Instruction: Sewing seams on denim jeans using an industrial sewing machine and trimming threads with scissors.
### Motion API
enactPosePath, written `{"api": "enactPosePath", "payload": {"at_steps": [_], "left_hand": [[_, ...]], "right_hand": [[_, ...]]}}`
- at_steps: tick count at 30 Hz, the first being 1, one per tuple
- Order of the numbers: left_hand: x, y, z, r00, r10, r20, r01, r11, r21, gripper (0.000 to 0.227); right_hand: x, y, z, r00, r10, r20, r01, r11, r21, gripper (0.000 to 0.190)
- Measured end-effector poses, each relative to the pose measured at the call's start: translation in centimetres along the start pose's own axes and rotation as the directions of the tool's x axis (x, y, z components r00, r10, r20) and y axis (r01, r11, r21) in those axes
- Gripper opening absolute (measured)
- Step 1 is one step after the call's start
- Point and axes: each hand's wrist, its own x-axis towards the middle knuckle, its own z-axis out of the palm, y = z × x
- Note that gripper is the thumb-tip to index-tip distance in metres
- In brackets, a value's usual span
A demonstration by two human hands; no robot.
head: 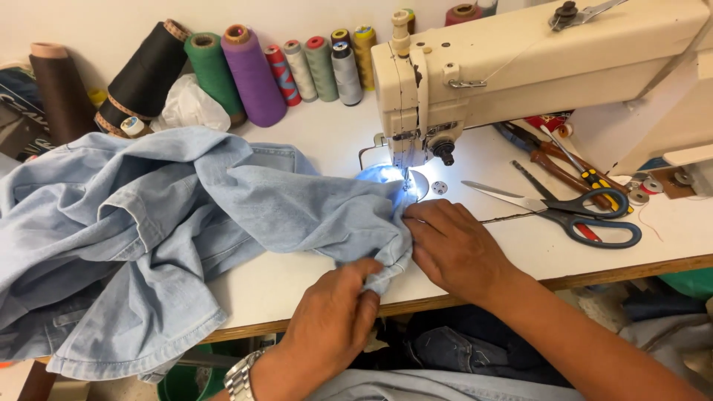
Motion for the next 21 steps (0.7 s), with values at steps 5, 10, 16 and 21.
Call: {"api": "enactPosePath", "payload": {"at_steps": [5, 10, 16, 21], "left_hand": [[1.9, 3.2, -5.8, 0.893, -0.344, 0.291, 0.436, 0.822, -0.365, 0.027], [1.8, 2.8, -6.5, 0.86, -0.413, 0.301, 0.509, 0.742, -0.436, 0.039], [0.9, 3.5, -6.0, 0.967, -0.117, 0.227, 0.193, 0.916, -0.351, 0.057], [0.0, 3.2, -5.6, 0.98, -0.007, 0.197, 0.066, 0.953, -0.296, 0.063]], "right_hand": [[0.0, 0.2, 0.2, 0.998, -0.002, -0.057, 0.011, 0.986, 0.165, 0.018], [-0.5, -6.3, -2.2, 0.904, 0.414, -0.11, -0.326, 0.83, 0.452, 0.018], [-1.0, -11.6, -1.8, 0.832, 0.519, 0.198, -0.555, 0.771, 0.312, 0.024], [-0.8, -12.4, -3.3, 0.925, 0.363, 0.112, -0.373, 0.815, 0.444, 0.009]]}}
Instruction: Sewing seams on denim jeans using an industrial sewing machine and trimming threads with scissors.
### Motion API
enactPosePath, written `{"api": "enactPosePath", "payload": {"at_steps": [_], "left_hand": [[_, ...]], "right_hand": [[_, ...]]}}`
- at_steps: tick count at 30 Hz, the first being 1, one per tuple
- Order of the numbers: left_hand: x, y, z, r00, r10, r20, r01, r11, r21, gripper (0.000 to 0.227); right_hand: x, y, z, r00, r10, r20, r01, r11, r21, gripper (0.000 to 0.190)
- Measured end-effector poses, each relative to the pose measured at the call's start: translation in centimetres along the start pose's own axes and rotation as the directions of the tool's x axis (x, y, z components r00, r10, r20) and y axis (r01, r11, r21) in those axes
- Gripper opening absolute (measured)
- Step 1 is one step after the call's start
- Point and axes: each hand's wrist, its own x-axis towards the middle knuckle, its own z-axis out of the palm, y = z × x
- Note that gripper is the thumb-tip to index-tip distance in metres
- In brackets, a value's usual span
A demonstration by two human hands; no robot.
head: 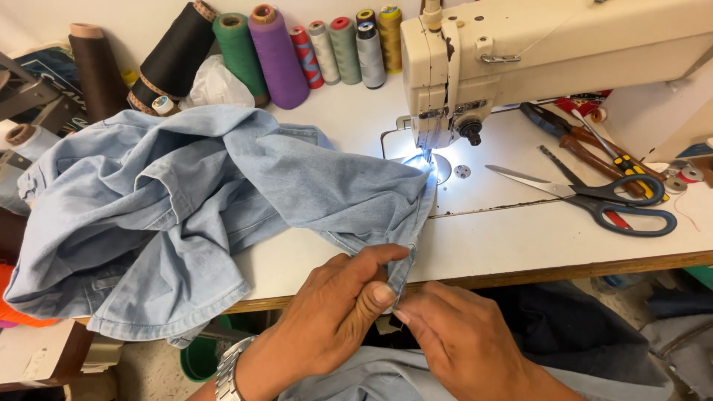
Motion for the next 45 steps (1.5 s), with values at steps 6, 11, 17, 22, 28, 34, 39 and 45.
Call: {"api": "enactPosePath", "payload": {"at_steps": [6, 11, 17, 22, 28, 34, 39, 45], "left_hand": [[-0.4, 0.6, -0.6, 0.984, -0.181, 0.002, 0.18, 0.977, -0.115, 0.057], [-0.9, 0.2, -0.2, 0.966, -0.259, -0.016, 0.255, 0.957, -0.139, 0.044], [-1.6, -1.3, 0.7, 0.95, -0.304, -0.073, 0.286, 0.939, -0.191, 0.039], [-1.7, -2.4, 0.6, 0.917, -0.39, -0.088, 0.363, 0.905, -0.223, 0.035], [0.8, -2.5, 1.2, 0.754, -0.656, 0.015, 0.568, 0.641, -0.516, 0.026], [1.0, -2.9, 0.3, 0.784, -0.604, 0.142, 0.531, 0.536, -0.656, 0.024], [0.8, -3.2, -0.1, 0.801, -0.589, 0.11, 0.512, 0.577, -0.636, 0.023], [-0.4, -3.1, 2.1, 0.91, -0.366, -0.194, 0.373, 0.928, -0.002, 0.021]], "right_hand": [[-2.1, -1.5, 0.1, 0.99, -0.09, 0.112, 0.058, 0.964, 0.259, 0.016], [-2.3, 1.0, 1.0, 0.967, 0.251, 0.031, -0.253, 0.965, 0.067, 0.022], [-2.2, 0.4, 2.3, 0.993, -0.113, -0.027, 0.112, 0.993, -0.03, 0.015], [-1.6, 2.0, 0.8, 0.971, -0.226, 0.077, 0.231, 0.971, -0.064, 0.042], [1.9, 4.8, -0.1, 0.918, -0.38, -0.109, 0.308, 0.86, -0.406, 0.033], [3.3, 5.4, 1.7, 0.909, -0.353, -0.221, 0.325, 0.933, -0.156, 0.016], [2.1, 1.7, -0.9, 0.977, -0.211, 0.041, 0.181, 0.908, 0.378, 0.029], [3.3, 6.0, -2.5, 0.953, -0.299, -0.053, 0.286, 0.943, -0.168, 0.019]]}}
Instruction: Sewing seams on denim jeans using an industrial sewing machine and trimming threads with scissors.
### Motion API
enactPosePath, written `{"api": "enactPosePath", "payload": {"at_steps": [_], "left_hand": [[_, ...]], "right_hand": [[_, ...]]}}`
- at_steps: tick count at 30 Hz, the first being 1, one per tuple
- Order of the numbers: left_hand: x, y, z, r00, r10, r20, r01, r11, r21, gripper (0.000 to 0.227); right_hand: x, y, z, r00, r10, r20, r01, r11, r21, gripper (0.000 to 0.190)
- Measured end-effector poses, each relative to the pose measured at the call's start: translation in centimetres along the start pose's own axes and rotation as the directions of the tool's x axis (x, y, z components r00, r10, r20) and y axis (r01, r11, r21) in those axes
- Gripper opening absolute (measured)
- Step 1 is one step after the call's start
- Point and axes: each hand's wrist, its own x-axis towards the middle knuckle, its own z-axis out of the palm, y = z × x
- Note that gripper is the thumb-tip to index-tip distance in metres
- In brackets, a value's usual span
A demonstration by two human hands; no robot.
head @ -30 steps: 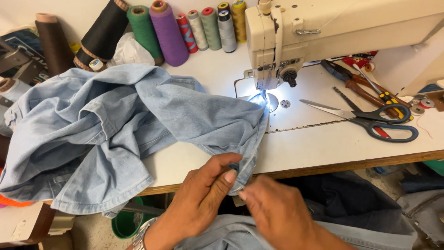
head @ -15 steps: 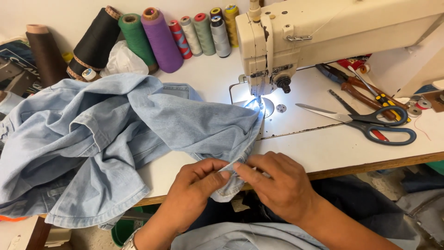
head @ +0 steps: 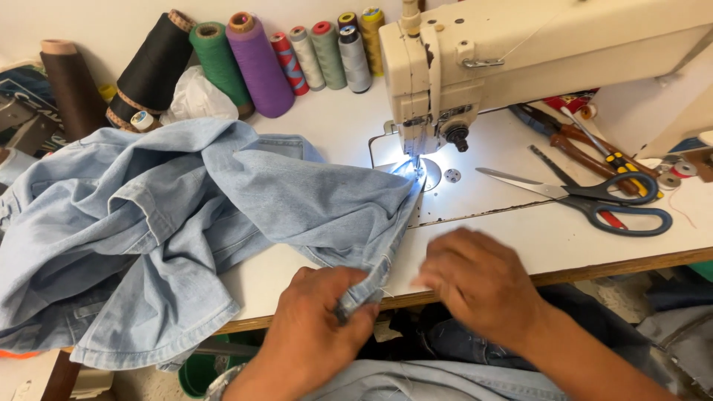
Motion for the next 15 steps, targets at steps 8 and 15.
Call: {"api": "enactPosePath", "payload": {"at_steps": [8, 15], "left_hand": [[0.3, 2.2, 2.3, 0.787, 0.616, 0.001, -0.538, 0.686, 0.49, 0.027], [4.9, 0.9, 2.2, 0.461, 0.883, -0.088, -0.683, 0.417, 0.6, 0.02]], "right_hand": [[0.5, 0.4, 1.0, 0.969, -0.243, -0.034, 0.219, 0.918, -0.33, 0.024], [0.8, -0.7, 0.7, 0.96, -0.207, -0.189, 0.188, 0.976, -0.113, 0.006]]}}
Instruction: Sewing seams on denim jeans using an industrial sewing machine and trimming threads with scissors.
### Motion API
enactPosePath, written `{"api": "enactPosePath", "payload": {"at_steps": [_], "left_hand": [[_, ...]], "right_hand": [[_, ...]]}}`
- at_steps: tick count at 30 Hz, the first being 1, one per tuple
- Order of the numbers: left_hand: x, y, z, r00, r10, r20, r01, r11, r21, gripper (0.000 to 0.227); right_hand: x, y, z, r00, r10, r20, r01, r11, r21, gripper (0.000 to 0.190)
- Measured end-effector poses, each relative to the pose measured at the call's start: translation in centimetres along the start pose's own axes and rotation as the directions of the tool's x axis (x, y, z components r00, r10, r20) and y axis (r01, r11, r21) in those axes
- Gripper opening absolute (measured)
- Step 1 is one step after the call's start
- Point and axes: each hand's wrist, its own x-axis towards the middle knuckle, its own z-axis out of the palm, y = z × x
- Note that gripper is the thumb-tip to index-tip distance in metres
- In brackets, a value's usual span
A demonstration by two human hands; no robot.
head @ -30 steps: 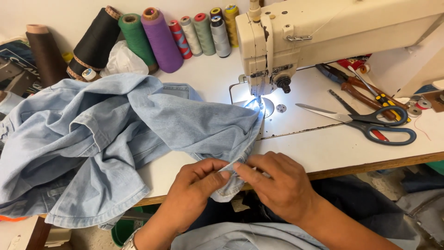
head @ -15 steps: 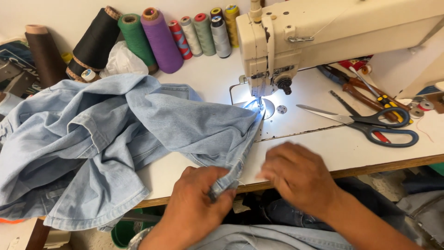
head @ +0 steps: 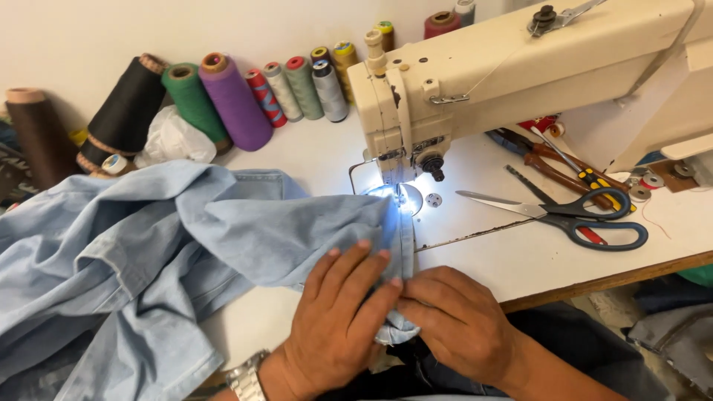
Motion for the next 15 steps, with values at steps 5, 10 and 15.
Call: {"api": "enactPosePath", "payload": {"at_steps": [5, 10, 15], "left_hand": [[3.0, -3.0, 1.1, 0.978, 0.206, 0.005, -0.195, 0.933, -0.302, 0.024], [3.8, -5.6, 3.5, 0.97, 0.083, 0.227, 0.001, 0.938, -0.347, 0.05], [7.6, -8.8, 2.1, 0.868, -0.141, 0.476, 0.354, 0.848, -0.394, 0.009]], "right_hand": [[0.3, 0.0, 0.0, 0.995, 0.072, -0.074, -0.07, 0.997, 0.029, 0.01], [1.7, 1.9, -0.9, 0.961, 0.271, -0.056, -0.267, 0.962, 0.06, 0.013], [3.9, 3.2, -1.4, 0.916, 0.388, -0.105, -0.401, 0.877, -0.264, 0.024]]}}
